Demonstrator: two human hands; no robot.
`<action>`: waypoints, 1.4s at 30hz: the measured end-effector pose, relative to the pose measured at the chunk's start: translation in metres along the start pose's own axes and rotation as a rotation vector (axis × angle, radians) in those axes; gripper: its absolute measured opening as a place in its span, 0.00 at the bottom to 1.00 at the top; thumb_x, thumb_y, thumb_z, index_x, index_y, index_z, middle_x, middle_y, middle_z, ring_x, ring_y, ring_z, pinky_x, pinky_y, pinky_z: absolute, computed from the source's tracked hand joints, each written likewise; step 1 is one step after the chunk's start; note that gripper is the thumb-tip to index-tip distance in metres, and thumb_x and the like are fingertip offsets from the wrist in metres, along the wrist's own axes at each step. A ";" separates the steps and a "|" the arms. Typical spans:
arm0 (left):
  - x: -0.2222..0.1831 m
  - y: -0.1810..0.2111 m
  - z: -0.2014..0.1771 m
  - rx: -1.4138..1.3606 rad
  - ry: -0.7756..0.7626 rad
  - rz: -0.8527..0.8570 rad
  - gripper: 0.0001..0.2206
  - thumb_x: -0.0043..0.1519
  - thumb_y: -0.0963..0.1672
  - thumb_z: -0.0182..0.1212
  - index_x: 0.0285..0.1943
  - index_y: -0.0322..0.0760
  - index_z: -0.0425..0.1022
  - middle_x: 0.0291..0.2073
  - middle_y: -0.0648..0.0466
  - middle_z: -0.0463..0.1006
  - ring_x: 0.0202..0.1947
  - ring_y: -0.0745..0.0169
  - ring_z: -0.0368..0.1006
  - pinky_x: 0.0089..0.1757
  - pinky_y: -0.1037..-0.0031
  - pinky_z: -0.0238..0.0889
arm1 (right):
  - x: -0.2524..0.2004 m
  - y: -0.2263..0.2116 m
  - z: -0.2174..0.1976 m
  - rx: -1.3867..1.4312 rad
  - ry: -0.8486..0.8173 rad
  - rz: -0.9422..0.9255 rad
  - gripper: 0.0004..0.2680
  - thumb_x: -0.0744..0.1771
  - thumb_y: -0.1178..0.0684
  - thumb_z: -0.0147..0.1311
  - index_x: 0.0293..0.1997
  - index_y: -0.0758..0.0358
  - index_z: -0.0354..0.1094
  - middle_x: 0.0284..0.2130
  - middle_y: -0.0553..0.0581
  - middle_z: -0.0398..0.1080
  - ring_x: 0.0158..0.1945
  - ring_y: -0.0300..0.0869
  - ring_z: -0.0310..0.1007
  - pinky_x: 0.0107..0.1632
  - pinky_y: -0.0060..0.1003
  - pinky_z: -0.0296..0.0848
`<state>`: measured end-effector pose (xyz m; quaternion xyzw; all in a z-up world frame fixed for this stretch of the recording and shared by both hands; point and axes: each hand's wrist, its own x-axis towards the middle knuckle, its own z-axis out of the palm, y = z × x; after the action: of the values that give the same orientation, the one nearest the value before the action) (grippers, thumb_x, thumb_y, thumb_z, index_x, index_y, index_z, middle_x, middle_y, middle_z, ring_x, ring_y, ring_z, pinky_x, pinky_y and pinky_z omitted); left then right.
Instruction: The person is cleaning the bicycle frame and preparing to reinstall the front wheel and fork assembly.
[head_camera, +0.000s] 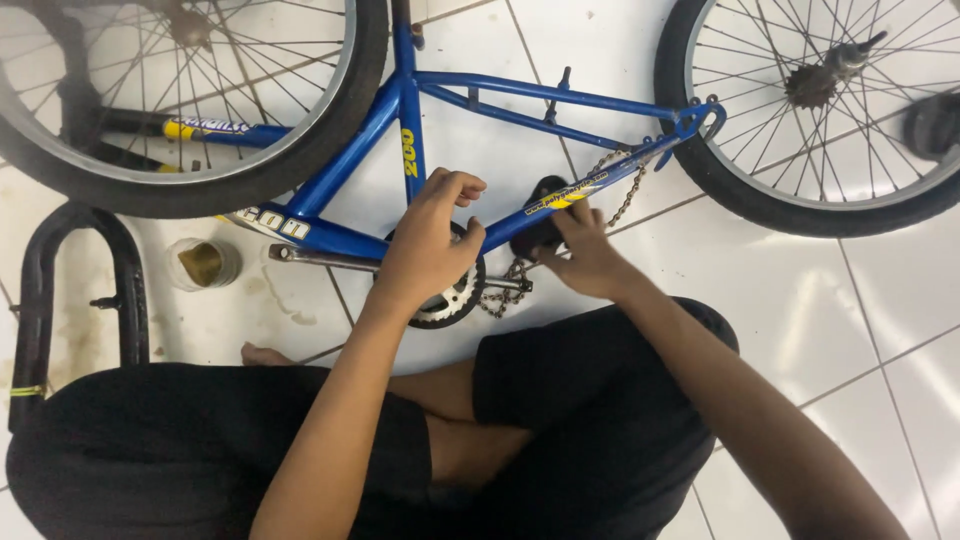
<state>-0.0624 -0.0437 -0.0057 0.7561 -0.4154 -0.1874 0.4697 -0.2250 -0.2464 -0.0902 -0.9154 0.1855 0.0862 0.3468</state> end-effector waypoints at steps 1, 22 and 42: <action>0.001 0.000 0.002 -0.006 -0.002 0.000 0.14 0.59 0.35 0.54 0.54 0.31 0.70 0.42 0.43 0.71 0.48 0.34 0.74 0.42 0.48 0.73 | -0.002 -0.011 -0.003 -0.003 -0.001 0.005 0.26 0.64 0.50 0.58 0.72 0.62 0.56 0.70 0.69 0.47 0.70 0.67 0.52 0.71 0.51 0.51; 0.022 0.011 0.023 0.409 -0.303 -0.065 0.18 0.61 0.42 0.58 0.61 0.31 0.72 0.44 0.41 0.76 0.45 0.37 0.77 0.38 0.52 0.74 | 0.002 -0.003 -0.047 -0.058 0.235 -0.010 0.19 0.58 0.53 0.69 0.54 0.59 0.76 0.55 0.65 0.69 0.57 0.61 0.70 0.62 0.48 0.67; 0.032 -0.008 0.064 0.498 -0.387 -0.153 0.20 0.60 0.42 0.60 0.62 0.34 0.68 0.44 0.44 0.76 0.43 0.45 0.78 0.40 0.62 0.73 | 0.006 0.021 -0.072 -0.040 0.041 0.414 0.29 0.64 0.38 0.58 0.74 0.49 0.57 0.73 0.59 0.53 0.69 0.61 0.59 0.66 0.54 0.66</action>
<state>-0.0830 -0.1035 -0.0401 0.8272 -0.4720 -0.2551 0.1671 -0.2258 -0.3100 -0.0509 -0.8661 0.3748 0.1406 0.2994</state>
